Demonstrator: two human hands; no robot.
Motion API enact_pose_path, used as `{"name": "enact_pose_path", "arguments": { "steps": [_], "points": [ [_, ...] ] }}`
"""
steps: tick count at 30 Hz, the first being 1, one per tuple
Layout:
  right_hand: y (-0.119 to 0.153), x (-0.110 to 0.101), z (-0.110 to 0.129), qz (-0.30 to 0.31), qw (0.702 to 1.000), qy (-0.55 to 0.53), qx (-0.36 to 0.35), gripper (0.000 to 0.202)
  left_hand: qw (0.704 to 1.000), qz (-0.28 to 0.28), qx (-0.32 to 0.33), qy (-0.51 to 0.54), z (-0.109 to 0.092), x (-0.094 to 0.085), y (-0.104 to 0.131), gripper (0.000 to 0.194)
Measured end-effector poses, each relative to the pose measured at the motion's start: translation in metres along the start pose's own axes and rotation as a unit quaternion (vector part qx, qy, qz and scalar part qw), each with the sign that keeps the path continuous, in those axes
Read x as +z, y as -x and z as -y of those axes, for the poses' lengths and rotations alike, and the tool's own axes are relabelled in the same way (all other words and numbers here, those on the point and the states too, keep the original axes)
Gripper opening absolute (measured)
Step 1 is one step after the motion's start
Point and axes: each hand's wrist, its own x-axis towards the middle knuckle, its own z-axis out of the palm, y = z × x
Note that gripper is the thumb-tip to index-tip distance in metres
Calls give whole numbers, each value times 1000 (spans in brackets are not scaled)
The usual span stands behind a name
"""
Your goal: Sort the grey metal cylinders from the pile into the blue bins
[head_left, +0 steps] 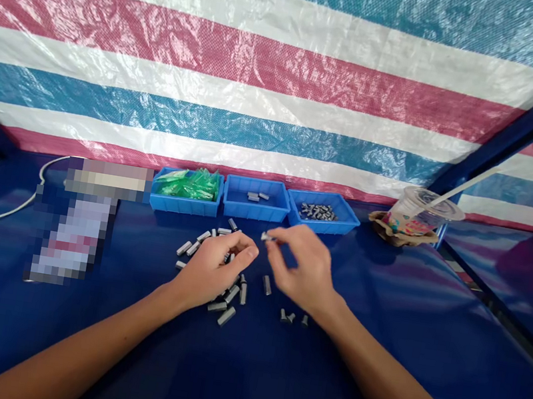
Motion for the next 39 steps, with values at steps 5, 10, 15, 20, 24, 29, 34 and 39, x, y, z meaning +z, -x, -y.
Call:
{"name": "enact_pose_path", "arguments": {
  "steps": [5,10,15,20,24,29,34,39],
  "points": [
    [-16,-14,-40,-138,975,129,118,20,993,-24,43,-106,2,-6,0,20],
    [4,-10,-19,56,998,-17,26,10,988,-40,43,-145,12,-8,-5,17],
    [13,-1,12,352,932,-74,-35,15,987,-42,42,-151,15,-9,-7,17],
    [15,5,6,404,912,-73,-16,15,985,-19,42,-165,17,-6,-6,18],
    [16,8,3,380,922,-76,-3,13,983,-22,59,-173,18,-4,-6,16],
    [13,6,-1,294,941,-153,70,13,973,-5,158,-170,18,-4,-3,21],
    [11,7,-4,256,938,-203,113,21,955,-1,222,-199,19,-2,-1,19],
    [14,8,-2,220,952,-173,126,26,971,-41,169,-163,20,1,-2,14]
  ]
}}
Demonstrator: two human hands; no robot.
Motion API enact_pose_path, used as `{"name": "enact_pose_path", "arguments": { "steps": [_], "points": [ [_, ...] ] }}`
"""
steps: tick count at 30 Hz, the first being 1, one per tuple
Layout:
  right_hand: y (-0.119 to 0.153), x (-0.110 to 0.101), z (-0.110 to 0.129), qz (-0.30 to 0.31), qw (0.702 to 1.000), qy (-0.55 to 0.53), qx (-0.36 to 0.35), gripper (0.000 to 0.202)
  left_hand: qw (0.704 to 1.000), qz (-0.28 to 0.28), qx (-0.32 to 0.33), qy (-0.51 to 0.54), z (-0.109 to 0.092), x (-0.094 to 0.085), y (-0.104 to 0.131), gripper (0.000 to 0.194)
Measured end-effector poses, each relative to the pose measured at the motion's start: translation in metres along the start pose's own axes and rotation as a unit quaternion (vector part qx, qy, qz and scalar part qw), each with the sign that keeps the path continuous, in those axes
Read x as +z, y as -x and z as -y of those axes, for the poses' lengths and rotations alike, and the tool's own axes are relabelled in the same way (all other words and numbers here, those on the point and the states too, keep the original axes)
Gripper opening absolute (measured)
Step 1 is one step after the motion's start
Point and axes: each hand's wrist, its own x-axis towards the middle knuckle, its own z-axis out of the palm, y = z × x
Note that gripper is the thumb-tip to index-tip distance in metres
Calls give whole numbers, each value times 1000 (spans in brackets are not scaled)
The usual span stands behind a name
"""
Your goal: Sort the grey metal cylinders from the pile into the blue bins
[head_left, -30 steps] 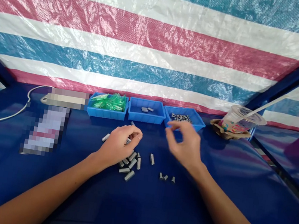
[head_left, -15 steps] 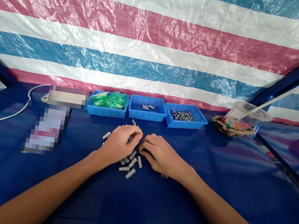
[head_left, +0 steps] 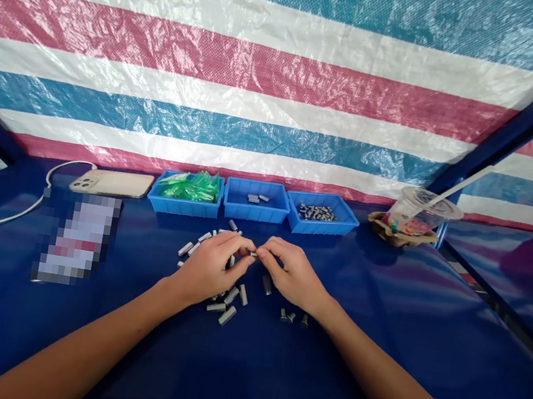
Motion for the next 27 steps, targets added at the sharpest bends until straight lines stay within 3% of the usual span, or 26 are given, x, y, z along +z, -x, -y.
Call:
{"name": "enact_pose_path", "arguments": {
  "steps": [3,5,8,12,14,16,18,20,22,27],
  "points": [
    [2,-1,2,-49,996,66,-46,10,987,16,-126,102,-5,0,-3,18],
    [4,-1,3,-55,986,121,-98,18,961,43,-206,179,-10,0,-5,23],
    [6,0,7,-66,972,174,-143,14,935,59,-253,242,-16,-2,-7,27],
    [4,-6,11,-124,959,184,-176,10,950,48,-226,211,-17,-2,-5,32],
    [-2,-16,9,-183,947,189,-182,10,968,69,-190,150,-16,0,-1,31],
    [-10,-32,2,-256,930,219,-150,10,985,117,-115,55,-18,3,2,26],
    [-19,-50,-9,-304,909,274,-73,13,985,165,-23,-46,-21,7,6,24],
    [-22,-62,-23,-295,901,318,8,22,974,192,38,-118,-24,12,9,31],
    [-20,-67,-35,-262,906,330,49,31,966,198,57,-156,-26,15,10,40],
    [-3,-41,-27,-176,951,254,4,23,964,197,28,-178,-29,19,10,26]
  ]
}}
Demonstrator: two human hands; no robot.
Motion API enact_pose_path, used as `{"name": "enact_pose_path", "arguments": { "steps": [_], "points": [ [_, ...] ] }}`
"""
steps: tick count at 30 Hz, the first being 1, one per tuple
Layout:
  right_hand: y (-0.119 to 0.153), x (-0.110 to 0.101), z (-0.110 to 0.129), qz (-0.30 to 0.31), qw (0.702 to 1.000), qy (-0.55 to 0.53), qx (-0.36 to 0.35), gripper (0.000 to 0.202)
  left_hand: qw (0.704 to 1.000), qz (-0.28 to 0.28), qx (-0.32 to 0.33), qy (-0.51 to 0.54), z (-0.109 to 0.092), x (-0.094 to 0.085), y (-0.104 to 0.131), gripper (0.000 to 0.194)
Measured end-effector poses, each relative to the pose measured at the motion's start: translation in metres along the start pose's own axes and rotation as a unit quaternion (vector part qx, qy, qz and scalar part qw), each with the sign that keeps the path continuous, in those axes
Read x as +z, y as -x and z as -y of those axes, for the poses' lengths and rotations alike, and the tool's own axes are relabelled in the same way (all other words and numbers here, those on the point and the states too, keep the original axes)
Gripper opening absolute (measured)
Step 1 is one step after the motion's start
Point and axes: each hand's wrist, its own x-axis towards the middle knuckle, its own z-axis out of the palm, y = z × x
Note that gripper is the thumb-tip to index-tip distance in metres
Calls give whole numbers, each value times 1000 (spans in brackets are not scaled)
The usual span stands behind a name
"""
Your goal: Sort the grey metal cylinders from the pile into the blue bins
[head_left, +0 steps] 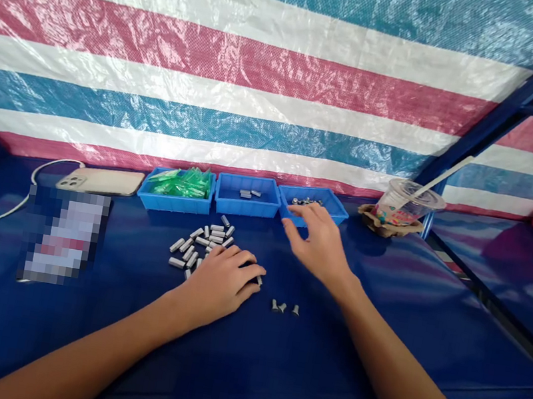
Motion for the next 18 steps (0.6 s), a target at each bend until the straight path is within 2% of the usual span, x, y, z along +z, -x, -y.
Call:
{"name": "enact_pose_path", "arguments": {
  "steps": [3,6,8,13,18],
  "points": [
    [9,6,25,67,993,-78,-50,19,999,-8,-44,-18,-3,3,0,30],
    [11,10,38,137,979,-127,-85,18,998,-19,-51,-27,-4,6,0,18],
    [12,11,38,153,974,-146,-80,18,999,-32,-42,-10,0,8,0,16],
    [14,15,30,179,965,-185,-52,21,992,-59,-33,105,17,6,-2,31],
    [16,16,31,277,942,-157,-106,24,991,-65,-74,95,19,1,-2,25]
  ]
}}
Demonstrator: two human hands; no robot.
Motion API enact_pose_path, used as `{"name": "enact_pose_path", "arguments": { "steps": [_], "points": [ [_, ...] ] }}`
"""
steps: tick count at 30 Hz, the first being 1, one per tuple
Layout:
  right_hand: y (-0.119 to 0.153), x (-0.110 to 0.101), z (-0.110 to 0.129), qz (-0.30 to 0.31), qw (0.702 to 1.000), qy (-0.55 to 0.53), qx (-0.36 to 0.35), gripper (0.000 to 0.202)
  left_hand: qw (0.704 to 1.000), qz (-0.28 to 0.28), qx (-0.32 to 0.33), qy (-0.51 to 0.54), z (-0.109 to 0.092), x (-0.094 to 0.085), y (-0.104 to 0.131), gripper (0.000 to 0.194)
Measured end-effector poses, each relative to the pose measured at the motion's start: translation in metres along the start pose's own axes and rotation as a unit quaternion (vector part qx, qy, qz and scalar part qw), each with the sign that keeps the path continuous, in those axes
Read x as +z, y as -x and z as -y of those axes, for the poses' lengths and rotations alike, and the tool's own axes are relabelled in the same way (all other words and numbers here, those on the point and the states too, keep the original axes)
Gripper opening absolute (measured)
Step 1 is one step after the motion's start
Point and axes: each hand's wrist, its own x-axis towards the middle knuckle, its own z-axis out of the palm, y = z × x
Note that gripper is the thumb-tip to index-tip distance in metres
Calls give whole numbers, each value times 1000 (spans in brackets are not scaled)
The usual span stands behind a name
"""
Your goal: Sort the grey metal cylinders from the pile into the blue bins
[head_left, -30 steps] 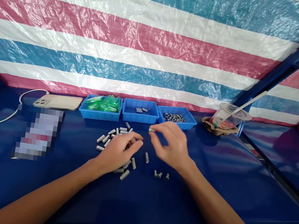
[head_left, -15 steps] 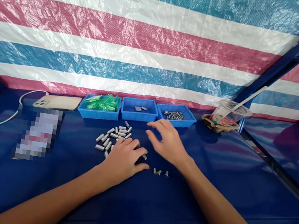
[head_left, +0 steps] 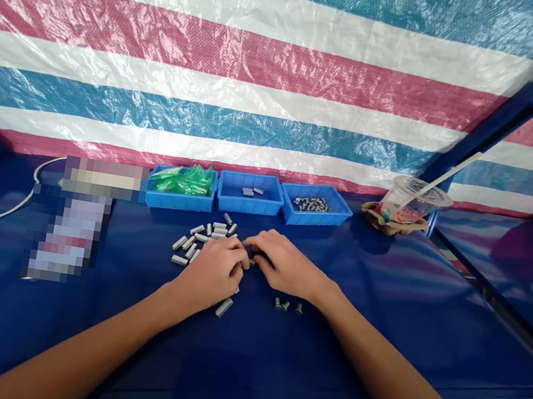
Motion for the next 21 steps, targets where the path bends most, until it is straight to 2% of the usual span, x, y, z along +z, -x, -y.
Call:
{"name": "enact_pose_path", "arguments": {
  "steps": [5,12,17,19,21],
  "points": [
    [2,-3,0,-3,1000,15,15,14,998,-15,-22,-60,-3,-2,2,22],
    [-3,5,4,1,995,93,25,6,998,-26,-16,-48,0,-1,1,13],
    [-5,1,2,-70,995,-55,41,14,996,-91,-6,22,2,-7,-3,9],
    [-4,-1,3,-115,987,-101,50,13,991,-111,-30,62,1,-12,-4,12],
    [-3,-1,6,-155,982,-98,37,15,987,-108,-69,96,1,-16,-6,19]
  ]
}}
